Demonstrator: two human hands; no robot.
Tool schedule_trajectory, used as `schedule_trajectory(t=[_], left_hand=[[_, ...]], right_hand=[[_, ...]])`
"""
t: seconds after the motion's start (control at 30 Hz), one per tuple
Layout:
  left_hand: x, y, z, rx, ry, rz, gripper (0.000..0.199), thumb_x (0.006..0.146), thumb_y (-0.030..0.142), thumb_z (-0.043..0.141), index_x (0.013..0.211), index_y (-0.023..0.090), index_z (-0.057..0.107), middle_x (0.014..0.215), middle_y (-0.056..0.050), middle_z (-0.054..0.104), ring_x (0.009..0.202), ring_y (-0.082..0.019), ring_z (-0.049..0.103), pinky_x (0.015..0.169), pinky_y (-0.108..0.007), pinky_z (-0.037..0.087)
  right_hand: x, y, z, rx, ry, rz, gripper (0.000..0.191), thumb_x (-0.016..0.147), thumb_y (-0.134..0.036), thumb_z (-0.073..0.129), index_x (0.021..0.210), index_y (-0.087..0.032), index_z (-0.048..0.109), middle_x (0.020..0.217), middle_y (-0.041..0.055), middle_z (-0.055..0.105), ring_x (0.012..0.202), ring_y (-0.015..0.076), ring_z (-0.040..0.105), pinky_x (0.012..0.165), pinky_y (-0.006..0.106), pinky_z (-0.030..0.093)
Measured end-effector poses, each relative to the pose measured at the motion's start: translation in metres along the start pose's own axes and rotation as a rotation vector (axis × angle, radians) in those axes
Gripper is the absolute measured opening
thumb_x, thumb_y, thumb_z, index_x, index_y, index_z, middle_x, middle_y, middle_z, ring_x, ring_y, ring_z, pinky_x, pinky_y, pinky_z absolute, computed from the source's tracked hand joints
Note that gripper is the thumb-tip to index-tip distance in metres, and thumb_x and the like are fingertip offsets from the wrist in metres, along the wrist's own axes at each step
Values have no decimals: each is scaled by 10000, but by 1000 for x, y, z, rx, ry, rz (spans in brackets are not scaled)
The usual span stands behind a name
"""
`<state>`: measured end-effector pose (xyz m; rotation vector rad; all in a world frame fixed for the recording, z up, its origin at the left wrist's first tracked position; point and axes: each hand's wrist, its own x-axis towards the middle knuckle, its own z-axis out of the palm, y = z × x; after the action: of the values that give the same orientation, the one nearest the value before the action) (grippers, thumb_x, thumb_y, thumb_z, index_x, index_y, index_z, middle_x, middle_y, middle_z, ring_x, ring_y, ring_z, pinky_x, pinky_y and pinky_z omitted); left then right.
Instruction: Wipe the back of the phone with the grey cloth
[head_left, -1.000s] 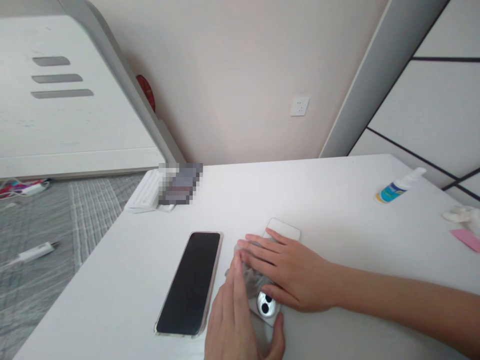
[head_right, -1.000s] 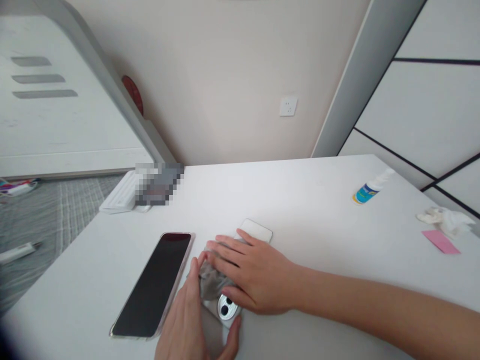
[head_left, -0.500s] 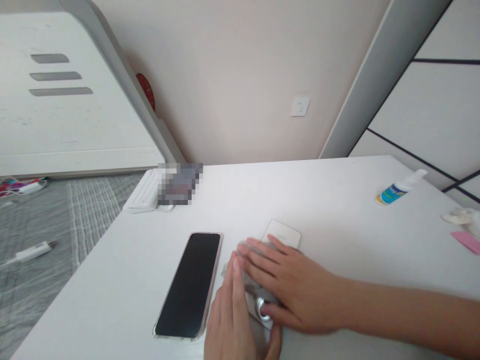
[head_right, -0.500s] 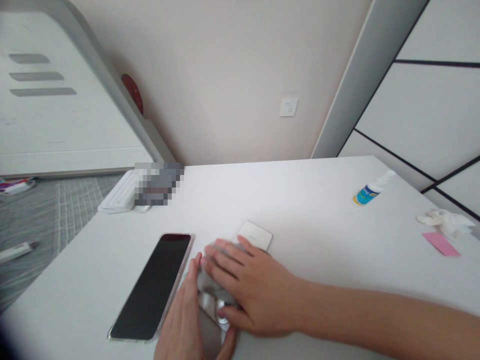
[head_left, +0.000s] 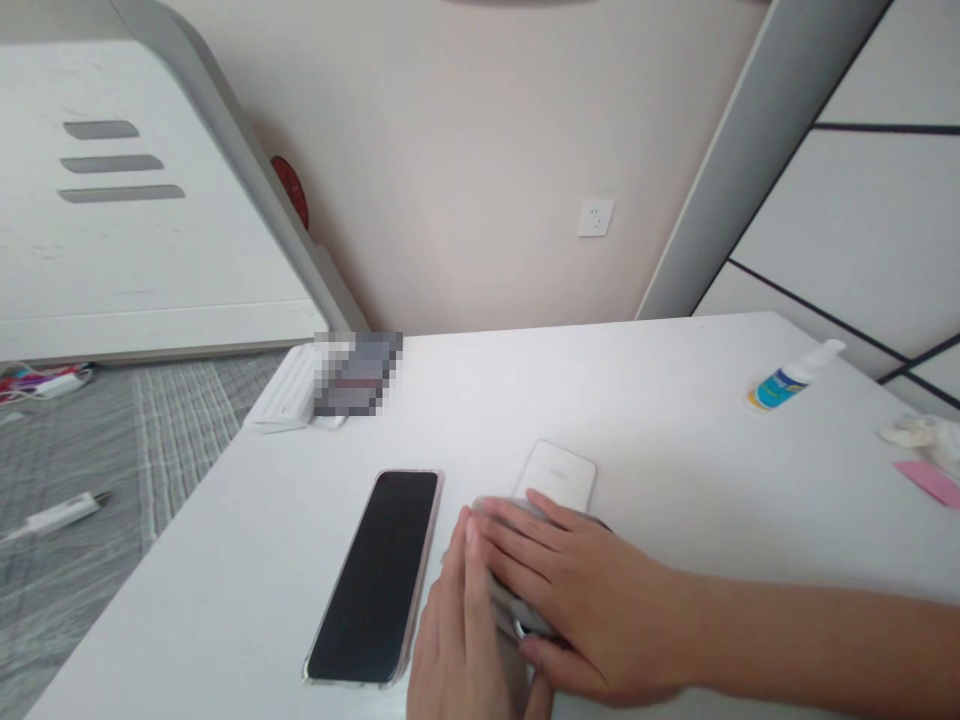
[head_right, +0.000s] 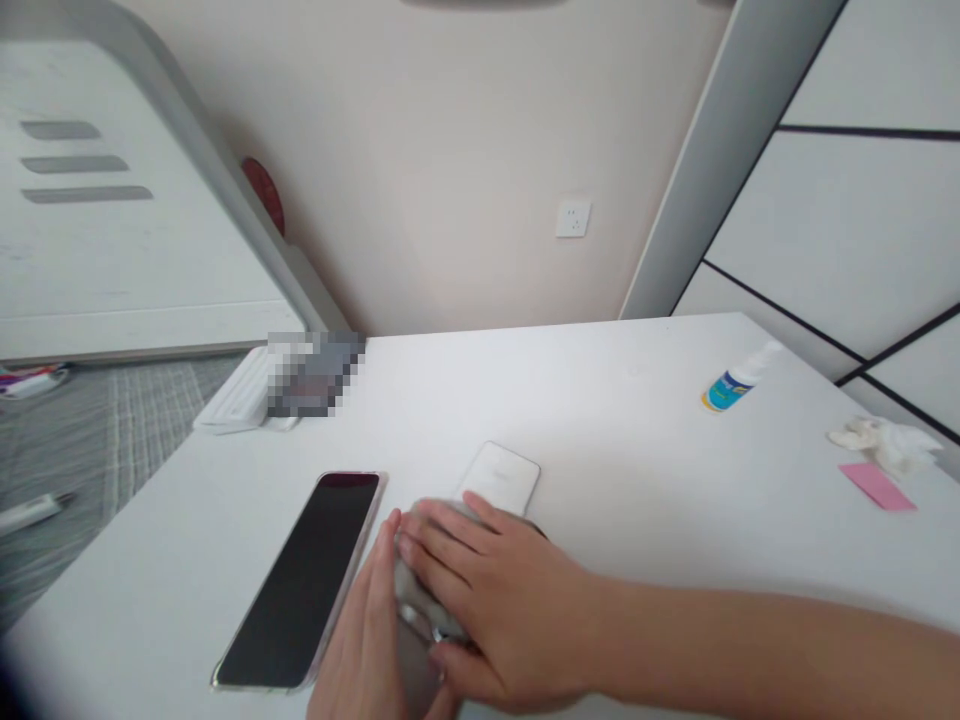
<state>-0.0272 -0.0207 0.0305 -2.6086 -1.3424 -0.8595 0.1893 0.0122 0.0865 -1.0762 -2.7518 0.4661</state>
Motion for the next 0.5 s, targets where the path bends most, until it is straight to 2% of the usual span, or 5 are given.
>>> schedule_trajectory(t=[0.1, 0.2, 0.27, 0.4, 0.5], left_hand=[[1, 3, -2, -10, 1, -33, 953, 957, 397, 663, 1672, -8, 180, 1574, -293, 533, 1356, -395, 650, 970, -467, 657], [3, 5, -4, -36, -39, -79, 1032, 939, 436, 713, 1693, 37, 132, 1550, -277, 563, 1298, -381, 692, 962, -468, 660], [2, 5, -4, -42, -48, -84, 1035, 941, 439, 708, 1694, 38, 121, 1551, -282, 559, 1283, -379, 702, 956, -467, 662], [1, 5, -3, 12, 13, -27, 971, 969, 452, 658, 1673, -8, 173, 1544, -316, 548, 1320, -411, 671, 935, -479, 665], [2, 8, -4, 18, 22, -44, 956, 974, 455, 655, 1668, -8, 189, 1536, -310, 558, 1331, -413, 662, 944, -492, 660]], right_hand=[[4, 13, -5, -20, 10, 47, 666, 1131, -476, 335, 1691, -123, 267, 1765, 79, 257, 1655, 208, 182, 1361, 469, 144], [8, 42, -7, -75, 84, 205, 623, 1130, -337, 288, 1686, -58, 244, 1775, 168, 173, 1664, 338, 107, 1322, 655, 131], [8, 43, -5, -97, 103, 237, 625, 1116, -291, 293, 1681, -30, 237, 1774, 208, 141, 1660, 391, 59, 1298, 710, 127], [5, 14, -1, -78, 42, 61, 611, 1122, -369, 337, 1690, -150, 276, 1774, 63, 244, 1665, 230, 135, 1351, 531, 170], [5, 19, -3, -92, 49, 43, 597, 1132, -400, 332, 1685, -180, 290, 1763, 28, 283, 1651, 189, 192, 1350, 496, 205]])
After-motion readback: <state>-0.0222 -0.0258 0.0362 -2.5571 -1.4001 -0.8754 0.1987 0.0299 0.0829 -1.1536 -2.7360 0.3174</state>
